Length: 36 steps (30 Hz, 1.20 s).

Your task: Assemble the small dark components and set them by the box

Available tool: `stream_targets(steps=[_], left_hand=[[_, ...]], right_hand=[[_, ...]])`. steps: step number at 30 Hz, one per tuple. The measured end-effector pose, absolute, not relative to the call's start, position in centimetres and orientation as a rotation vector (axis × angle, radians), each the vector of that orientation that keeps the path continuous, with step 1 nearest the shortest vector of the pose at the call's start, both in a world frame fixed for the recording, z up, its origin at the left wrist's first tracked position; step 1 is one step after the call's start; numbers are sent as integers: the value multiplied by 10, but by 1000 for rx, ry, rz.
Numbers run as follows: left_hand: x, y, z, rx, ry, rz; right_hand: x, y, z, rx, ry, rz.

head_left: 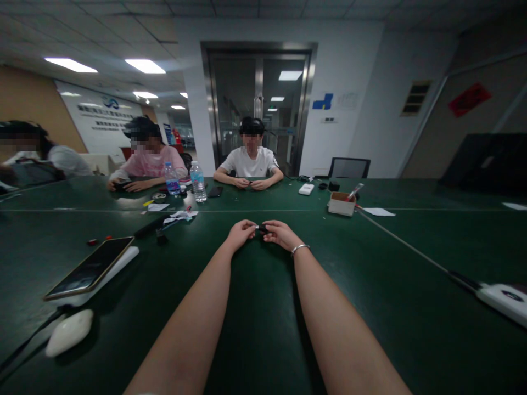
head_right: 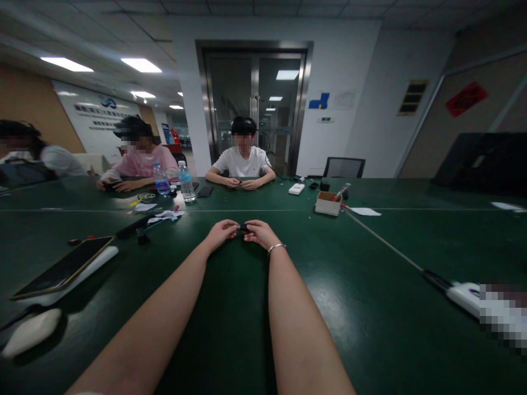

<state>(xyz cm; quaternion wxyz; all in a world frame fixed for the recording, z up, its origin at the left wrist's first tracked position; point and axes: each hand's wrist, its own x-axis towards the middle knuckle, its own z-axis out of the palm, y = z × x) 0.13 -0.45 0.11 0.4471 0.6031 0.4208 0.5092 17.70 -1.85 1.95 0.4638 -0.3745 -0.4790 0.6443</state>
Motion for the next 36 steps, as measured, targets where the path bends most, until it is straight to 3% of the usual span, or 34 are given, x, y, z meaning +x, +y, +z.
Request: stream_targets(steps=[36], left_hand=[[4, -8, 6, 1469, 1033, 1209]], right_hand=[[177, -19, 20, -918, -1175, 1583]])
